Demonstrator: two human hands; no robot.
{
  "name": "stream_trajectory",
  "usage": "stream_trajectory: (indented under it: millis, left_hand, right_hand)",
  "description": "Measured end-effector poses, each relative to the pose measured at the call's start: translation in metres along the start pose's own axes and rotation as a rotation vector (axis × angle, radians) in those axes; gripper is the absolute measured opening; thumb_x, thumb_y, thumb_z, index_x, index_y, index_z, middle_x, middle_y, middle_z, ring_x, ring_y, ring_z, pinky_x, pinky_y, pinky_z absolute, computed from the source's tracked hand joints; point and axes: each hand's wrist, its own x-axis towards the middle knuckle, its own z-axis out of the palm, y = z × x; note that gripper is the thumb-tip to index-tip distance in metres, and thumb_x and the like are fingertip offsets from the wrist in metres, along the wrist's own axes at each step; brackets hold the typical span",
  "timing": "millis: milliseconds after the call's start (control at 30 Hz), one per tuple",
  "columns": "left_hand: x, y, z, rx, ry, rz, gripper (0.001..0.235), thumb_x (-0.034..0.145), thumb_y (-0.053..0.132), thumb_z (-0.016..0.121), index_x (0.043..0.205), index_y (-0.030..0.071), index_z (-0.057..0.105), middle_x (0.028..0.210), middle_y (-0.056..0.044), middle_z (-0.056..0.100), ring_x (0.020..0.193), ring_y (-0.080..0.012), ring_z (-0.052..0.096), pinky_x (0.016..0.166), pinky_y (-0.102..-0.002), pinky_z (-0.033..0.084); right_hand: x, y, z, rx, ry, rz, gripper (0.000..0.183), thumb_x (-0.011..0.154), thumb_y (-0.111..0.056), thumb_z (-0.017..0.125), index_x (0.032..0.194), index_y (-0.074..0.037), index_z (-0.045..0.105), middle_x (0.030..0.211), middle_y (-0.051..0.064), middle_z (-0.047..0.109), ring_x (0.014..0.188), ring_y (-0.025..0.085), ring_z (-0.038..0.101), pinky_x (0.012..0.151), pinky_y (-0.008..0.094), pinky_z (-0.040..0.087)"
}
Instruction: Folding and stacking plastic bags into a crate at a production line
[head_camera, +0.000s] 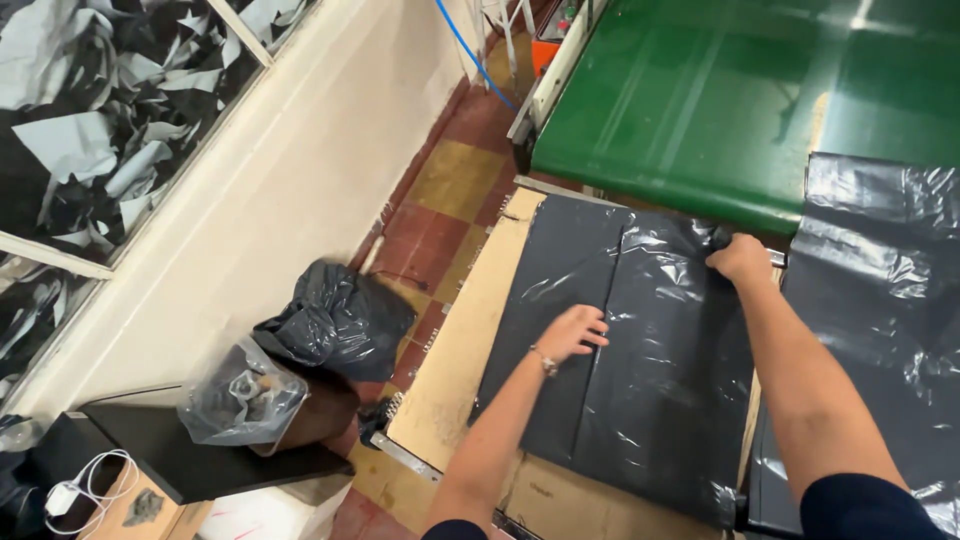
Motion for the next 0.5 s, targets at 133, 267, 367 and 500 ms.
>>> stream_trajectory:
  millis: [133,267,367,500]
  left_hand:
    - [-0.003,0.014,0.029,0.119,-0.05,-0.002,0.039,0.109,0.048,0.053,0.128,0.015,0.056,0.114,-0.017,0.072,0.094,-0.0249,0.076,0.071,-0.036,0.061]
    - [-0.013,0.029,0.032,0.077,-0.027,-0.024,0.039,0.109,0.048,0.049,0.124,0.013,0.057,0.112,-0.018,0.072,0.095,-0.0258,0.076,0.075,-0.039,0.061]
    - [-0.01,0.026,0.029,0.03,-0.024,-0.053,0.042,0.109,0.048,0.047,0.125,0.01,0.055,0.112,-0.02,0.072,0.099,-0.028,0.075,0.082,-0.043,0.059]
    - [0.001,0.02,0.011,-0.123,-0.157,-0.111,0.069,0.11,0.064,0.024,0.139,0.006,0.046,0.131,-0.023,0.064,0.121,-0.0311,0.066,0.105,-0.056,0.045]
  right_hand:
    - [-0.057,-0.035,-0.026,0.061,0.118,0.122,0.053,0.084,-0.02,0.067,0.13,0.005,0.06,0.133,0.027,0.059,0.122,0.046,0.062,0.1,0.054,0.052]
    - [-0.06,-0.028,-0.025,0.105,0.093,0.161,0.061,0.081,-0.022,0.069,0.132,0.006,0.052,0.135,0.029,0.055,0.126,0.049,0.058,0.106,0.057,0.047]
    - [-0.029,-0.001,0.0,0.128,0.062,0.055,0.061,0.078,-0.025,0.074,0.132,0.0,0.059,0.129,0.025,0.066,0.124,0.043,0.062,0.106,0.056,0.047]
    - [-0.069,-0.001,-0.012,0.47,0.19,0.017,0.042,0.07,-0.028,0.088,0.107,-0.013,0.075,0.097,0.011,0.075,0.102,0.034,0.071,0.089,0.048,0.055]
